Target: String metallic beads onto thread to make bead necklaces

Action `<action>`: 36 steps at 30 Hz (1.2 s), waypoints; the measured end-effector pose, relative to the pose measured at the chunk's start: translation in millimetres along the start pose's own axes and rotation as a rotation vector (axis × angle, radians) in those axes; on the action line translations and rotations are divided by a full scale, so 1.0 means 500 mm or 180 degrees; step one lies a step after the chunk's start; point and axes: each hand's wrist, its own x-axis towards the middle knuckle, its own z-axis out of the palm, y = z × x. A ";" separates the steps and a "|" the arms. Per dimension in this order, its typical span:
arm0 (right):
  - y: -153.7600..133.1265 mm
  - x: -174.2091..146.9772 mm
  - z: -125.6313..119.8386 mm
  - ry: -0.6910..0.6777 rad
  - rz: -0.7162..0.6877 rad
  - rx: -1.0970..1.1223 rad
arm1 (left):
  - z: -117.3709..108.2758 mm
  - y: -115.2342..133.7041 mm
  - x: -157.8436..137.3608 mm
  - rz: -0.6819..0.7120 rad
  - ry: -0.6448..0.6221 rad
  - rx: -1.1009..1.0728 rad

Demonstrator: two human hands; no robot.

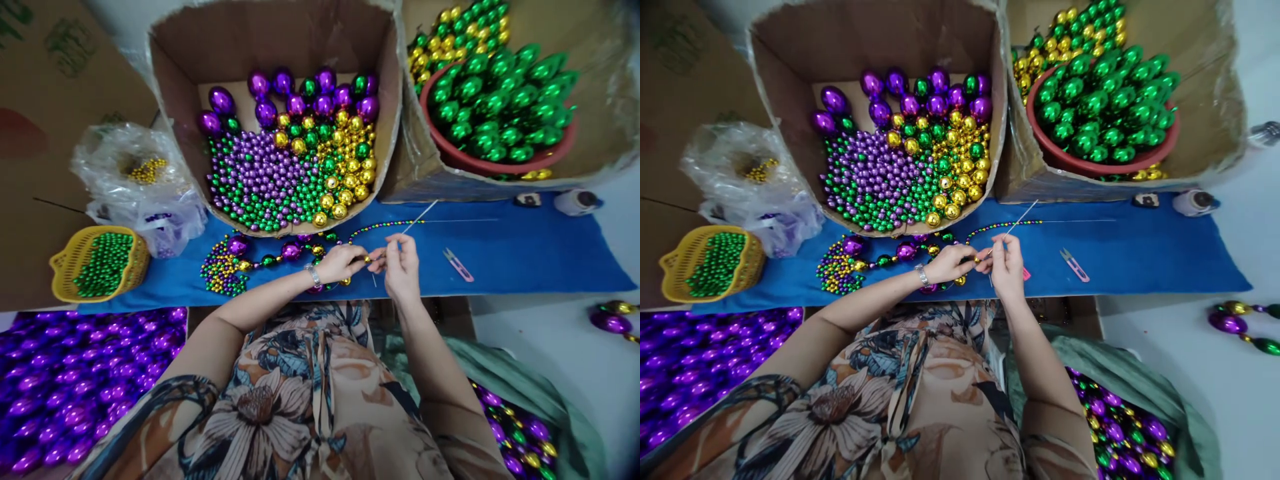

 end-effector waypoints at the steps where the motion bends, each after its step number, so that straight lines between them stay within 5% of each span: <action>1: -0.003 0.002 -0.001 0.0022 0.0041 0.0038 | 0.000 -0.001 0.002 0.0008 -0.0037 -0.0029; 7: -0.031 0.015 -0.005 0.0330 -0.0210 0.0172 | 0.006 -0.012 0.006 0.0022 -0.0059 0.0032; 14: -0.064 0.022 -0.013 0.0361 -0.0110 0.0616 | 0.014 -0.004 -0.007 -0.0069 -0.0657 0.1227; 20: -0.080 0.028 -0.045 0.0719 -0.0533 0.0423 | 0.012 0.013 -0.037 -0.0281 -0.0763 0.1958; 28: -0.043 0.064 -0.115 0.1265 -0.0709 0.0521 | -0.004 0.035 -0.087 -0.0289 -0.0671 0.2434; 36: -0.007 0.087 -0.132 0.1492 -0.0790 0.0426 | 0.023 0.041 -0.137 -0.0215 -0.0918 0.2953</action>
